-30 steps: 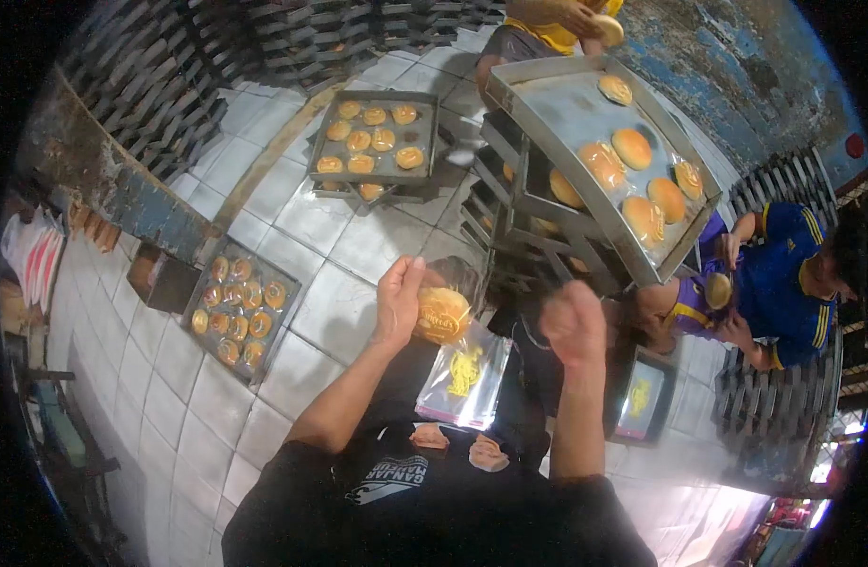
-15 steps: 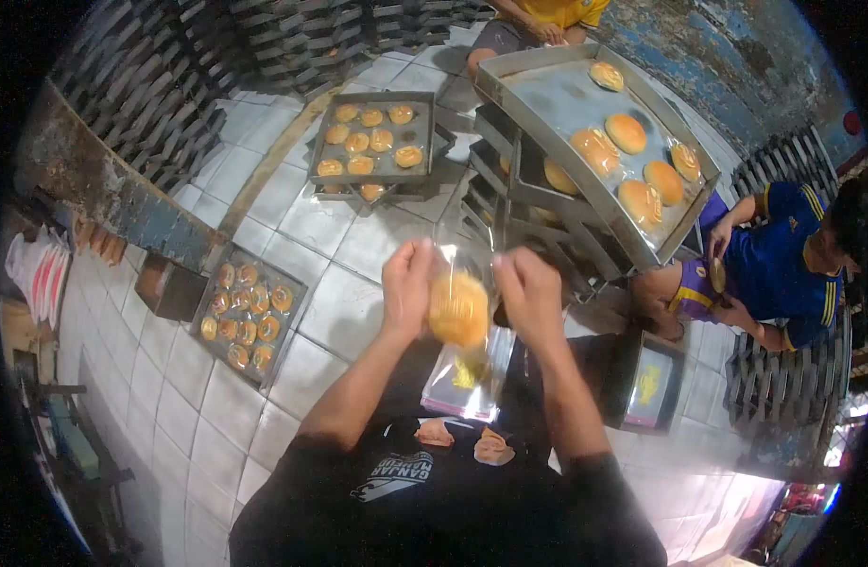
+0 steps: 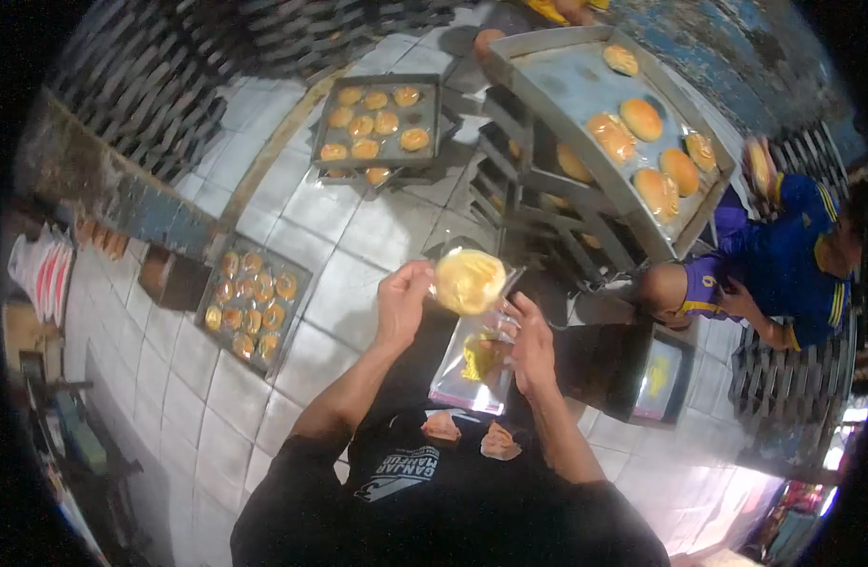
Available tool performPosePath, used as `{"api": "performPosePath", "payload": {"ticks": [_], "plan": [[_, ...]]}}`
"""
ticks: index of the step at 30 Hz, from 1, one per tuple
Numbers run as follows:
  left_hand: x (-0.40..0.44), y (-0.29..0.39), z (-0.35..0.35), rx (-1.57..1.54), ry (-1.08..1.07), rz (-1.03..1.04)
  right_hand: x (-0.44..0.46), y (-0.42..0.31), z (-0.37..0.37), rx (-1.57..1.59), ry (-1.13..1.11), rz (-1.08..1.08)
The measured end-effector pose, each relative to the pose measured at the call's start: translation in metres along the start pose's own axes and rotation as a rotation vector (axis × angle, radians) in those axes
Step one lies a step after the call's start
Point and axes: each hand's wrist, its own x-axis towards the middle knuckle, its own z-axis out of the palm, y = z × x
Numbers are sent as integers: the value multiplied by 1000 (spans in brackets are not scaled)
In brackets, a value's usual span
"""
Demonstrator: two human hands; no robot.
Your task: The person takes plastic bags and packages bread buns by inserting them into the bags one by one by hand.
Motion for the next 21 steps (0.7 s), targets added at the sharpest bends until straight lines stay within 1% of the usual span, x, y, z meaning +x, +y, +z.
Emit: {"api": "performPosePath", "payload": {"ticks": [1, 2, 4, 6, 7, 8, 9, 10, 11, 12, 13, 14, 15, 16, 17, 18, 19, 20, 21], "plan": [[0, 7, 15, 3, -79, 164, -1, -30, 17, 24, -83, 38], [3, 11, 28, 3, -158, 326, 7, -49, 23, 32, -69, 8], [12, 19, 50, -42, -223, 351, 21, -84, 28, -670, -122, -503], [8, 55, 79, -334, 7, 224, 39, -149, 37, -1015, -55, -918], [15, 44, 74, -266, -53, 239, 59, -175, 40, -1053, 3, -1067], [16, 37, 68, -267, -70, 255, 81, -199, 44, -1089, 62, -1228], [10, 28, 59, 72, -267, 290, 99, -215, 46, -1086, 77, -1252], [0, 24, 53, 418, -451, 329, 115, -229, 48, -1258, 139, -1240], [-14, 22, 49, 708, -447, 558, 127, -246, 53, -1425, 203, -1232], [-28, 19, 44, 999, -409, 785, 121, -251, 61, -1386, 182, -1213], [-38, 12, 36, 1091, -368, 802, 105, -244, 67, -1347, 157, -1192], [-45, 6, 28, 1183, -330, 809, 85, -232, 72, -1340, 131, -1125], [-44, 2, 20, 1187, -319, 829, 72, -211, 65, -1236, 24, -1201], [-41, -5, 13, 1162, -368, 883, 59, -182, 51, -1176, -175, -1135], [-39, -7, 10, 1135, -423, 927, 35, -154, 39, -1117, -366, -845], [-40, -5, 9, 1137, -431, 923, 25, -124, 26, -1161, -464, -950], [-42, 0, 10, 1088, -452, 988, 3, -112, 20, -1350, -447, -938], [-44, 6, 11, 1037, -476, 1052, -5, -91, 0, -1346, -440, -923], [-48, 17, 15, 936, -461, 1094, -6, -69, -30, -1528, -492, -763]]}}
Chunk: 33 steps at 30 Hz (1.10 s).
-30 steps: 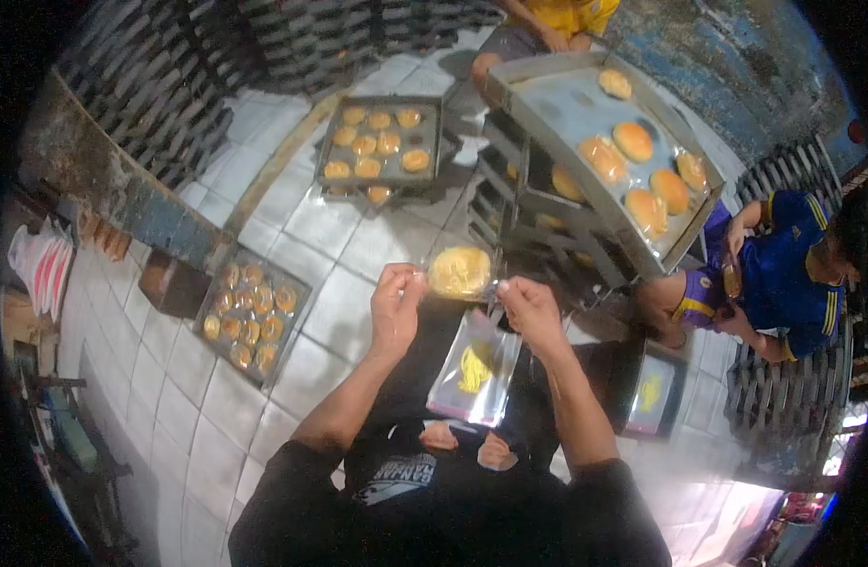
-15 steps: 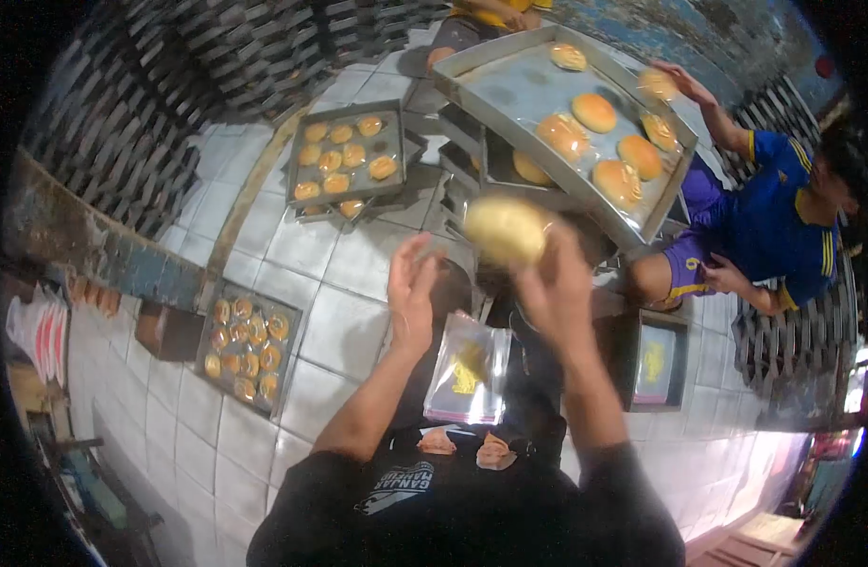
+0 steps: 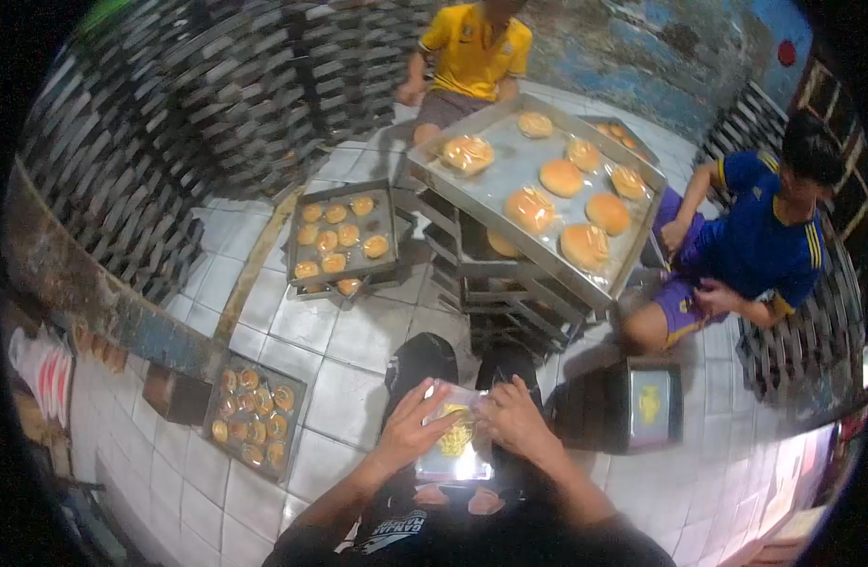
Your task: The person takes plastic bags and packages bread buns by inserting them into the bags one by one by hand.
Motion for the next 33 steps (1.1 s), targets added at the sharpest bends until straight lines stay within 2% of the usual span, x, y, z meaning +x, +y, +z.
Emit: {"api": "performPosePath", "payload": {"ticks": [1, 3, 4, 5, 6, 7, 8, 9, 10, 12, 14, 15, 16, 17, 19, 20, 23, 24, 26, 27, 28, 29, 31, 33], "plan": [[2, 11, -3, -18, -22, 11, -19, 9, 11, -87, -188, 84], [11, 28, -4, -665, -247, -759, -19, 11, -20, 125, -202, 109], [8, 6, 2, -850, -542, -825, -5, 9, -61, 198, -108, -18], [10, 3, 9, -844, -547, -792, 12, 16, -98, 233, 0, -88], [11, 1, 13, -1006, -394, -888, 35, 18, -142, 323, 150, -56], [20, -4, 13, -1169, -222, -970, 56, 38, -181, 238, 259, -109], [36, -2, 8, -1240, -63, -1052, 76, 78, -194, 211, 394, -10], [43, -12, 10, -1236, -29, -1010, 98, 119, -204, 135, 552, 162], [41, -24, 17, -1152, 55, -1089, 118, 161, -225, -42, 560, 190], [38, -30, 16, -1045, 153, -1256, 142, 237, -239, -186, 323, 457], [-6, -49, 51, -1022, 203, -1175, 150, 329, -212, -464, 161, 631], [-16, -57, 63, -999, 207, -1124, 150, 320, -214, -436, 55, 704], [-13, -54, 59, -1004, 255, -1122, 152, 349, -204, -372, 174, 699], [-7, -42, 50, -1058, 315, -1109, 150, 301, -225, -225, 117, 811], [2, -38, 45, -1124, 378, -1109, 150, 274, -238, -405, 119, 703], [2, -42, 47, -1139, 381, -1124, 147, 269, -236, -409, 99, 713], [16, -43, 45, -1277, 368, -1153, 120, 252, -233, -438, 224, 590], [25, -40, 44, -1359, 424, -1159, 112, 247, -237, -232, 222, 617], [38, -44, 42, -1422, 497, -1192, 105, 226, -242, -26, 195, 658], [37, -52, 45, -1400, 507, -1223, 102, 212, -241, 255, 416, 506], [46, -57, 41, -1528, 489, -1140, 96, 190, -237, 537, 636, 350], [57, -64, 34, -1652, 477, -1056, 89, 148, -234, 549, 608, 382], [72, -80, 35, -1699, 554, -1269, 87, 54, -213, 904, 709, 228], [82, -99, 48, -1657, 679, -1273, 77, 6, -154, 1010, 552, 362]]}}
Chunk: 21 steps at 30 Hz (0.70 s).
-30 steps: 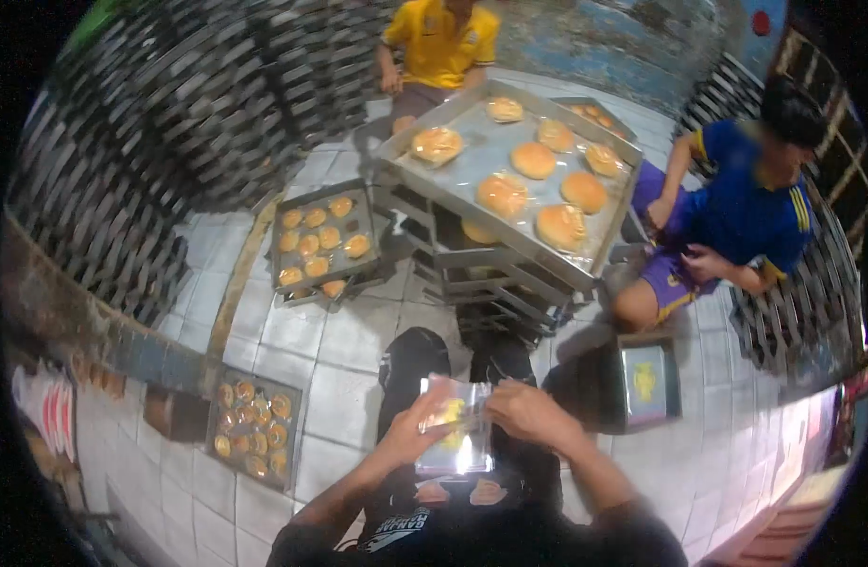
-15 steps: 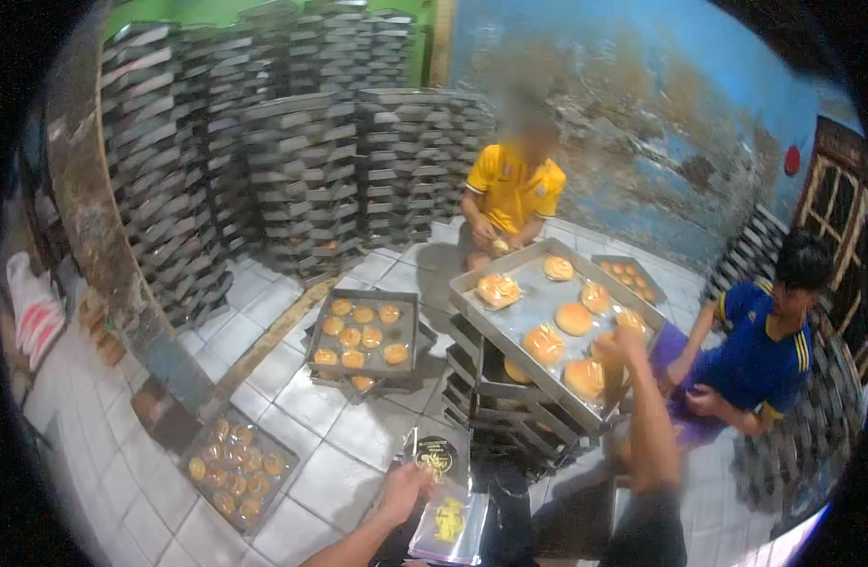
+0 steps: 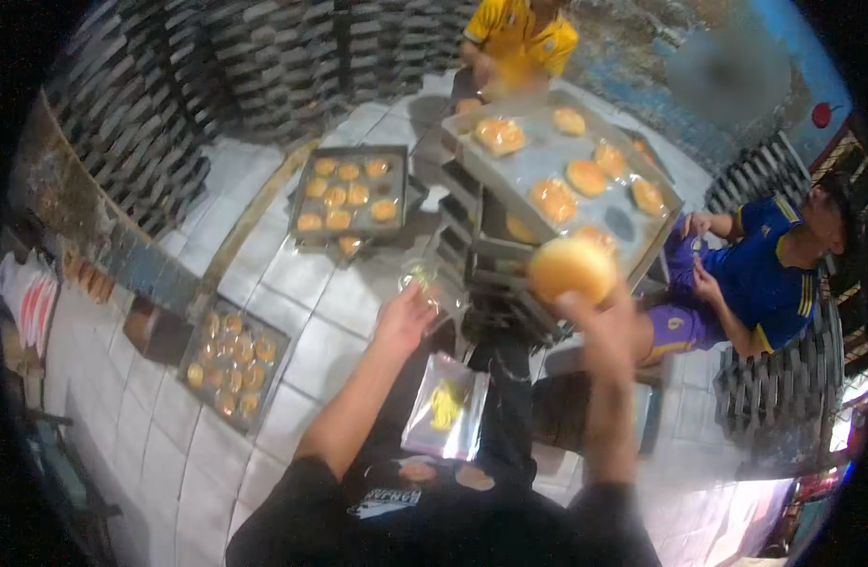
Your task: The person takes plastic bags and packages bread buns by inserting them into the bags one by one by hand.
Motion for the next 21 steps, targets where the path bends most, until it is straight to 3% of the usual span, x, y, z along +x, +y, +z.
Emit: {"api": "performPosePath", "payload": {"ticks": [2, 4, 7, 10, 13, 15, 16, 19, 21], "plan": [[10, -1, 1, 45, -4, -46, -42, 39, 42, -515, -134, -199], [4, -1, 21, 84, -36, -85, -59, 92, 61, -563, -264, -568], [-34, 3, 53, 82, -148, -231, -50, 133, 48, -764, -120, -620], [-69, 0, 61, 82, -187, -261, -48, 111, 62, -777, -37, -755], [-77, -4, 43, -22, -281, -245, -54, 126, 75, -951, -60, -684], [-52, 6, 12, -100, -366, -261, -75, 138, 101, -692, -183, -511], [-54, 1, 9, -67, -379, -281, -82, 155, 107, -769, -283, -543], [-75, -16, 16, 53, -177, 19, -71, 158, 110, -843, -233, -566], [-90, -22, 19, 122, -163, 17, -58, 145, 104, -862, -275, -466]]}}
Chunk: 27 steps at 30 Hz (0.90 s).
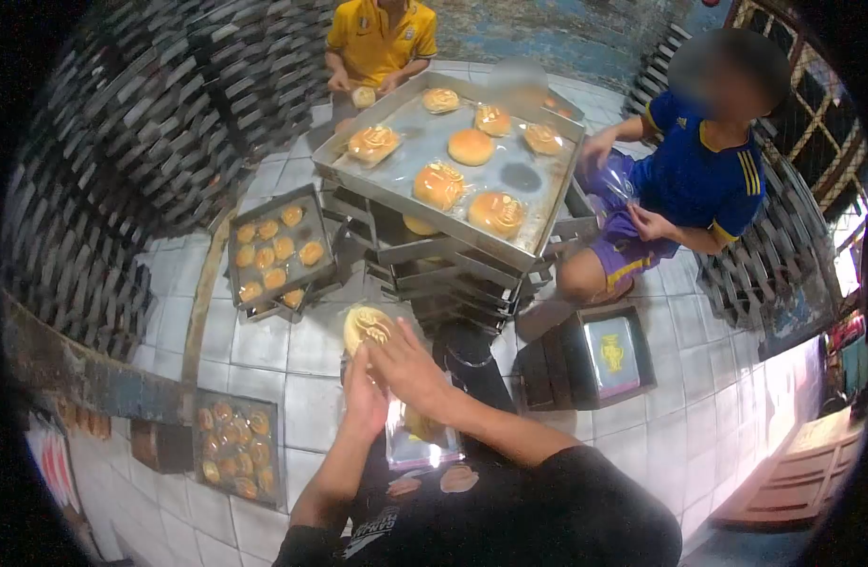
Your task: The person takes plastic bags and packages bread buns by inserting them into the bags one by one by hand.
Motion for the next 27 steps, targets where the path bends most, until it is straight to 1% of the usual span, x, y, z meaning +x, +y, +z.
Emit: {"api": "performPosePath", "payload": {"ticks": [1, 2, 3, 5, 6, 7, 9, 10, 11, 12, 13, 14, 15, 16, 18, 19, 21, 23, 25, 26, 27], "plan": [[-5, 2, 3, 55, 18, -3, 4, -3, -4, -3, 9, 3], [-1, 11, 9, -55, -90, 68, 8, -6, -9, 72, 9, 3], [14, 15, 2, -52, -100, 61, 11, -7, -12, 146, 6, 4], [46, 16, -19, -214, -362, 1, 18, 14, 10, 95, 25, 7], [39, 5, 5, -84, -114, 24, 23, 17, 12, 90, 23, -5], [55, -16, -12, -18, -110, 120, 28, 19, 13, 84, 21, -16], [34, 3, 26, -175, 44, 64, 40, 16, -17, 254, -231, 152], [45, 1, 12, -243, 63, 60, 42, 14, -28, 203, -122, -33], [41, 12, 20, -287, 139, 59, 39, 11, -38, 158, -7, -212], [54, 15, 4, -358, 5, 35, 34, 4, -44, 309, -30, -109], [60, 18, -7, -425, -75, -31, 31, -2, -49, 441, -59, -4], [57, 22, -2, -464, -34, -60, 30, -6, -51, 458, -95, -21], [53, 24, 4, -502, -4, -96, 28, -8, -53, 463, -119, 22], [55, 20, -2, -520, 7, -83, 27, -10, -53, 462, -137, 68], [60, 16, -9, -555, -120, -110, 23, -9, -47, 452, -188, 93], [63, 15, -12, -560, -118, -107, 23, -9, -45, 440, -219, 128], [59, 17, -10, -477, -84, -150, 25, -12, -43, 454, -233, 108], [60, 18, -5, -472, -62, -161, 25, -9, -37, 470, -248, 91], [63, 20, 1, -465, -40, -171, 23, -2, -25, 503, -206, -34], [65, 20, 2, -403, 3, -126, 23, -5, -26, 504, -209, -33], [66, 19, 2, -339, 45, -83, 21, -10, -29, 540, -291, 7]]}}
